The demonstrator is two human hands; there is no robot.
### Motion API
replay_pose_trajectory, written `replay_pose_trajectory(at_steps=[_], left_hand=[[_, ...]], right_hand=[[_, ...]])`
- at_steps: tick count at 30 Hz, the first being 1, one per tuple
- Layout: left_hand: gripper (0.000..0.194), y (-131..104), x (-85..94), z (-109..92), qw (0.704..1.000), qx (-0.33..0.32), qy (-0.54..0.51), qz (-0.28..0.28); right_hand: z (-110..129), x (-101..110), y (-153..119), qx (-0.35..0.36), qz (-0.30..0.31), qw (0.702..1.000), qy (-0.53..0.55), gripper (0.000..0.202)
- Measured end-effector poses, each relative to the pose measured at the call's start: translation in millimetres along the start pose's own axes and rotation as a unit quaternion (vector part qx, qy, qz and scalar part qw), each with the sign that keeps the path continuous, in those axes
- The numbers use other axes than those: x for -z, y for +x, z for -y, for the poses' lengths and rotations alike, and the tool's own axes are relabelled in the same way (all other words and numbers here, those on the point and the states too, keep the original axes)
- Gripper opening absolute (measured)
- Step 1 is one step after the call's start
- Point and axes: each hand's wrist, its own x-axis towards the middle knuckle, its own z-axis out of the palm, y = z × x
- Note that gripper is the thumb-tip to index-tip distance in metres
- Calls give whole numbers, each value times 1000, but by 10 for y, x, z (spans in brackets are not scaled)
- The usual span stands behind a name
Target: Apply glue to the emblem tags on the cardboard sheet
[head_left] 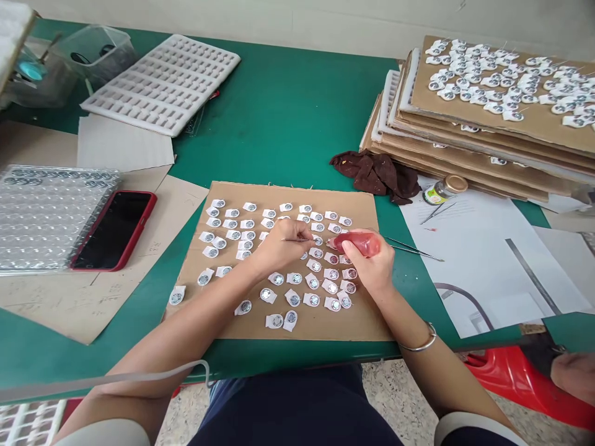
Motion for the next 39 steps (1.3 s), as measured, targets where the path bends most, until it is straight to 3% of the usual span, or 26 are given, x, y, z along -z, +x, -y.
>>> replay_pose_trajectory(at_steps=[11,24,39], left_hand=[[9,4,-11,35,1000,-7,-19,-5],[9,-1,-10,42,1000,1,-25,0],[10,4,-11,54,1000,5,-28,1]], right_hand=[[-34,-2,-11,-2,12,1000,-3,24],[12,26,4,73,21,997,-29,21],[28,26,3,78,32,996,-19,20]])
